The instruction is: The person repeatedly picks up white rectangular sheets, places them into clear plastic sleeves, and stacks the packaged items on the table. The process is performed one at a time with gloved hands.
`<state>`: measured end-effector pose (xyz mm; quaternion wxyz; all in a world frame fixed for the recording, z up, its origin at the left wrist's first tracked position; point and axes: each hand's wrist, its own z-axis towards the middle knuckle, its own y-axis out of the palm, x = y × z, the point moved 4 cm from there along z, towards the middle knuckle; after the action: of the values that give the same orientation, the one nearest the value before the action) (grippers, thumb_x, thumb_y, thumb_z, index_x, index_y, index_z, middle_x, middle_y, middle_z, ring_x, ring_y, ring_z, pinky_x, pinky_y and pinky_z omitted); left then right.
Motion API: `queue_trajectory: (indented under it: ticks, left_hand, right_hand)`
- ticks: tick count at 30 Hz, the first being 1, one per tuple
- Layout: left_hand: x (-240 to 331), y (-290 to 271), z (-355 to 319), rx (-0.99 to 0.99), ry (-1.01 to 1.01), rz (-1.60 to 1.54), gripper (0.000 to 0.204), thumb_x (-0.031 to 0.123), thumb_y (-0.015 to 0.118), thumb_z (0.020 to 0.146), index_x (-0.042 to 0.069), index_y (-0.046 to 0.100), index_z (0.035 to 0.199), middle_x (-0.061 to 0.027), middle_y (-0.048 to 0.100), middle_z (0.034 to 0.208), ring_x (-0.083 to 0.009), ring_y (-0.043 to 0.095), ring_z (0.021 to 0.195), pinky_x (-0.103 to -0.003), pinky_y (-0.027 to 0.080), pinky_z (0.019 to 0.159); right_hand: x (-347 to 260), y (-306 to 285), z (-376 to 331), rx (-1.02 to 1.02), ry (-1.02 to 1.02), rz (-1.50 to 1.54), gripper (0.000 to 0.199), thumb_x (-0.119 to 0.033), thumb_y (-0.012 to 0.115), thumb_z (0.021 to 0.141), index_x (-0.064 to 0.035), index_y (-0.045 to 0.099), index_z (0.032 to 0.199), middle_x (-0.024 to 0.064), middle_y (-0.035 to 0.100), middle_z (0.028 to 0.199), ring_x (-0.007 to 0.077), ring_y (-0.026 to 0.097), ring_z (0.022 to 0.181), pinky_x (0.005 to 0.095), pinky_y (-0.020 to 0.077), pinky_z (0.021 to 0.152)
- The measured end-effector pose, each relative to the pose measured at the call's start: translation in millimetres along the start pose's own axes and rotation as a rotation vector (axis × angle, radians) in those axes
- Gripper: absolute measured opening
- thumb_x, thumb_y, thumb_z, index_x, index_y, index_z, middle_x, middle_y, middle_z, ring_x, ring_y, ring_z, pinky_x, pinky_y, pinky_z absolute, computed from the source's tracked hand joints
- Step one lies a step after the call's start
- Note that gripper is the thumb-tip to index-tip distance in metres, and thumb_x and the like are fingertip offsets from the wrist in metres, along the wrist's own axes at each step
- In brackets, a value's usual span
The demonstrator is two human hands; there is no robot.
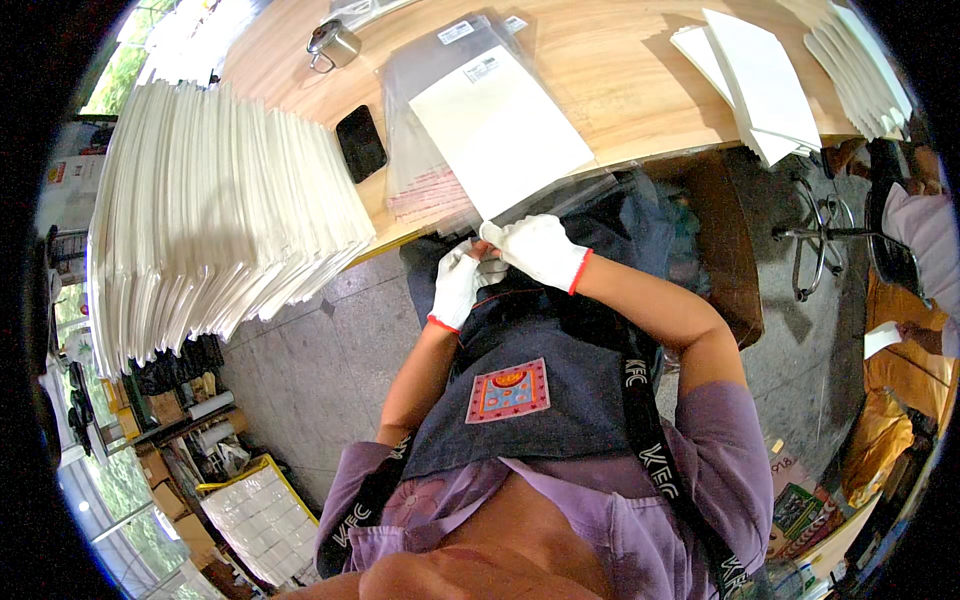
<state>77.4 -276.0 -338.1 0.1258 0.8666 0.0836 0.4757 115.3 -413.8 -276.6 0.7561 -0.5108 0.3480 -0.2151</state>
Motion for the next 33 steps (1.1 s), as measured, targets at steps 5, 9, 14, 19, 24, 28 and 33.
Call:
queue_trajectory:
  ticks: [5, 9, 14, 19, 24, 28, 33]
  left_hand:
    - [-1.8, -3.6, 4.0, 0.064, 0.026, -0.031, 0.022, 0.018, 0.053, 0.089, -0.002, 0.057, 0.095, -0.0115, 0.064, 0.087, -0.0182, 0.064, 0.067, -0.029, 0.053, 0.061]
    - [-4.3, -17.4, -7.1, 0.13, 0.011, -0.008, 0.026, 0.021, 0.053, 0.09, -0.003, 0.055, 0.1, -0.0156, 0.064, 0.091, -0.0188, 0.063, 0.07, -0.03, 0.054, 0.063]
    - [5.9, -17.9, -21.0, 0.08, 0.112, 0.284, 0.027, 0.022, 0.05, 0.092, -0.004, 0.059, 0.093, -0.014, 0.065, 0.09, -0.0159, 0.063, 0.072, -0.027, 0.051, 0.066]
    - [24.6, -31.8, -41.5, 0.389, 0.946, 1.178, 0.018, 0.009, 0.062, 0.076, 0.008, 0.062, 0.095, -0.0092, 0.061, 0.093, -0.0269, 0.058, 0.086, -0.034, 0.047, 0.075]
    - [39.9, 8.0, -23.6, 0.227, 1.341, 1.46, 0.036, 0.002, 0.067, 0.062, 0.009, 0.063, 0.097, -0.0078, 0.056, 0.112, -0.0328, 0.047, 0.109, -0.042, 0.041, 0.089]
    - [53.1, 15.5, -25.0, 0.164, 1.297, 1.293, 0.019, 0.005, 0.07, 0.066, 0.007, 0.064, 0.084, -0.005, 0.06, 0.095, -0.0282, 0.054, 0.094, -0.038, 0.044, 0.078]
    - [25.7, -11.9, -20.9, 0.546, 0.791, 0.722, 0.005, 0.007, 0.062, 0.079, 0.004, 0.063, 0.083, -0.005, 0.055, 0.077, -0.019, 0.052, 0.072, -0.029, 0.042, 0.067]
  right_hand:
    - [1.0, 3.8, 2.9, -0.068, -0.068, 0.057, 0.012, -0.021, 0.055, 0.078, -0.0109, 0.051, 0.084, 0.0079, 0.058, 0.056, 0.0245, 0.062, 0.054, 0.0373, 0.0477, 0.046]
    - [84.4, -40.9, -40.3, 0.2, 0.738, 1.396, 0.014, -0.008, 0.049, 0.078, 0.0006, 0.056, 0.086, 0.0102, 0.063, 0.074, 0.0156, 0.058, 0.055, 0.0257, 0.0468, 0.049]
    - [294.8, -9.9, -279.0, 0.87, 1.165, 0.911, 0.025, -0.022, 0.045, 0.09, -0.0035, 0.061, 0.087, 0.0122, 0.063, 0.083, 0.0255, 0.062, 0.075, 0.0341, 0.0498, 0.067]
    - [205.3, -12.0, -246.8, -0.672, 0.815, -0.163, 0.028, -0.026, 0.053, 0.077, -0.007, 0.059, 0.097, 0.0184, 0.063, 0.086, 0.0347, 0.061, 0.086, 0.0459, 0.0488, 0.07]
    - [112.8, -71.8, -84.3, 0.259, 0.122, -0.193, 0.044, -0.016, 0.07, 0.063, -0.0168, 0.057, 0.105, 0.0025, 0.057, 0.108, 0.0215, 0.055, 0.099, 0.0377, 0.0444, 0.083]
    - [103.2, -52.1, -57.0, 0.337, -0.051, -0.123, 0.034, -0.014, 0.072, 0.061, -0.0168, 0.063, 0.093, 0.0029, 0.059, 0.101, 0.0233, 0.057, 0.093, 0.0376, 0.0457, 0.08]
    - [101.0, -14.7, -59.3, 0.31, 0.479, 0.57, 0.013, -0.01, 0.067, 0.073, -0.0055, 0.055, 0.072, 0.0077, 0.053, 0.071, 0.0223, 0.055, 0.07, 0.0305, 0.0445, 0.063]
